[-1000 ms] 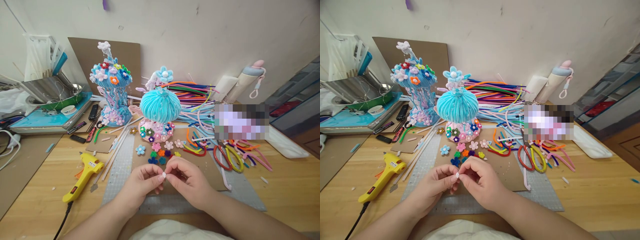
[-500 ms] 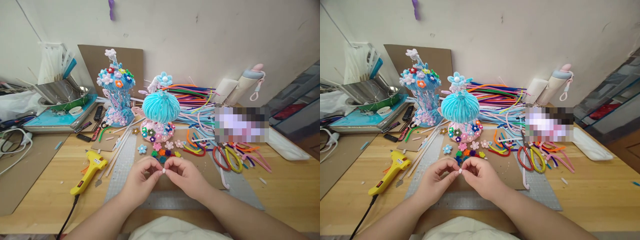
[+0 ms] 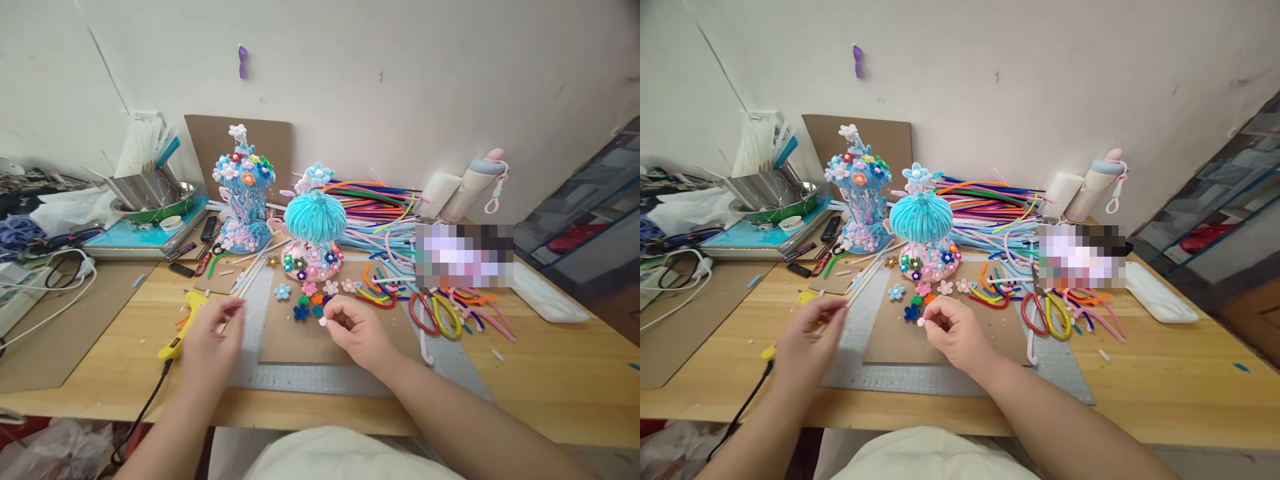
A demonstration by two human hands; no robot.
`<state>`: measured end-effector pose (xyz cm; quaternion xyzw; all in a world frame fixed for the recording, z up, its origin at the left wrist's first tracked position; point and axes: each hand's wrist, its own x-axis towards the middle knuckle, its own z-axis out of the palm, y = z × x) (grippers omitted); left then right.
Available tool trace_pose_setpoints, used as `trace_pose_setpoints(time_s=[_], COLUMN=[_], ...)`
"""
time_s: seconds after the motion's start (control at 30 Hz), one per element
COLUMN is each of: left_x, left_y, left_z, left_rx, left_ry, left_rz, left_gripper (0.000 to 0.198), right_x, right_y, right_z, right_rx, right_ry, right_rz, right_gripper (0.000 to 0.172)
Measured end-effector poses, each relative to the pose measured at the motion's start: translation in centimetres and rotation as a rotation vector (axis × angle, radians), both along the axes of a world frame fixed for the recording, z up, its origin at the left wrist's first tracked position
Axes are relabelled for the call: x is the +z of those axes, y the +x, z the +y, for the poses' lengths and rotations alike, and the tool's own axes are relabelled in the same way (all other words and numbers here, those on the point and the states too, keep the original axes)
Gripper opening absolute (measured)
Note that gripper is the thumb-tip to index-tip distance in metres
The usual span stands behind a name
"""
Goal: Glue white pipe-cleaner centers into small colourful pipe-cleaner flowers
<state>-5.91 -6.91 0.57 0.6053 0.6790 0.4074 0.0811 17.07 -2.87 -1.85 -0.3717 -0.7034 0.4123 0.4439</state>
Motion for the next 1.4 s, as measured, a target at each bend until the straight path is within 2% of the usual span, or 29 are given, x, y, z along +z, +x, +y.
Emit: trace_pose_setpoints(time_s=[0.07,0.1,0.13,0.2,0.3,0.37,0.43,0.5,0.57,0.6,0.63,0.67,0.73,0.8,0.9,1.07,1.17,1.23,1.33,1.4], left_x=[-0.2,-0.5,-0.8,-1.6,-2.3,-2.0,-1.1,0.3,1.8,2.4,2.9,3.2,3.2,2.7,1.4,-0.4,-1.3,-1.7,-1.7,-1.5], left_y=[-3.3,-4.7,-6.0,-7.6,-8.5,-8.8,-9.1,-9.4,-9.5,-9.3,-9.0,-8.5,-7.1,-5.3,-2.7,-0.1,0.7,1.3,2.0,2.1], left_z=[-0.9,-1.3,-1.6,-1.9,-1.7,-1.5,-1.5,-1.7,-2.0,-2.2,-2.5,-2.7,-3.2,-3.8,-4.5,-5.1,-5.3,-5.5,-5.7,-5.7], left_rx=[0.231,0.285,0.313,0.312,0.268,0.25,0.248,0.309,0.359,0.346,0.271,0.172,-0.044,-0.219,-0.366,-0.424,-0.325,-0.215,-0.091,-0.058], left_ry=[-0.078,-0.149,-0.237,-0.399,-0.534,-0.549,-0.513,-0.438,-0.358,-0.316,-0.278,-0.232,-0.198,-0.263,-0.3,-0.384,-0.413,-0.41,-0.342,-0.3], left_rz=[0.319,0.484,0.595,0.668,0.588,0.514,0.436,0.309,0.06,-0.129,-0.354,-0.605,-1.026,-1.233,-1.281,-1.189,-1.052,-1.028,-1.031,-0.997], left_gripper=[0.032,0.041,0.05,0.063,0.061,0.058,0.058,0.053,0.038,0.029,0.021,0.017,0.019,0.023,0.022,0.03,0.051,0.058,0.054,0.049], right_x=[0.1,0.1,0.2,0.1,0.1,0.1,0.2,0.3,0.3,0.3,0.3,0.2,0.1,0.0,0.0,0.6,0.8,0.7,0.5,0.4], right_y=[0.3,0.4,0.5,0.7,1.0,1.0,1.0,1.0,0.9,0.9,0.8,0.8,0.7,0.7,0.7,0.7,0.6,0.6,0.6,0.6], right_z=[-0.2,-0.3,-0.4,-0.6,-0.7,-0.6,-0.4,-0.2,-0.1,0.0,0.0,0.0,0.0,-0.1,-0.3,-0.9,-1.2,-1.3,-1.3,-1.2], right_rx=[0.004,0.01,0.018,0.035,0.034,0.005,-0.034,-0.069,-0.097,-0.108,-0.116,-0.122,-0.122,-0.11,-0.078,-0.063,-0.031,-0.014,-0.005,-0.007], right_ry=[0.036,0.072,0.122,0.248,0.367,0.378,0.38,0.372,0.36,0.352,0.347,0.345,0.348,0.349,0.359,0.39,0.418,0.447,0.484,0.488], right_rz=[0.029,0.043,0.053,0.058,0.024,0.012,0.018,0.019,0.016,0.015,0.015,0.016,0.019,0.019,0.019,0.008,-0.025,-0.043,-0.037,-0.028], right_gripper=[0.008,0.008,0.009,0.012,0.014,0.013,0.012,0.011,0.011,0.011,0.012,0.012,0.012,0.013,0.014,0.016,0.018,0.02,0.021,0.022])
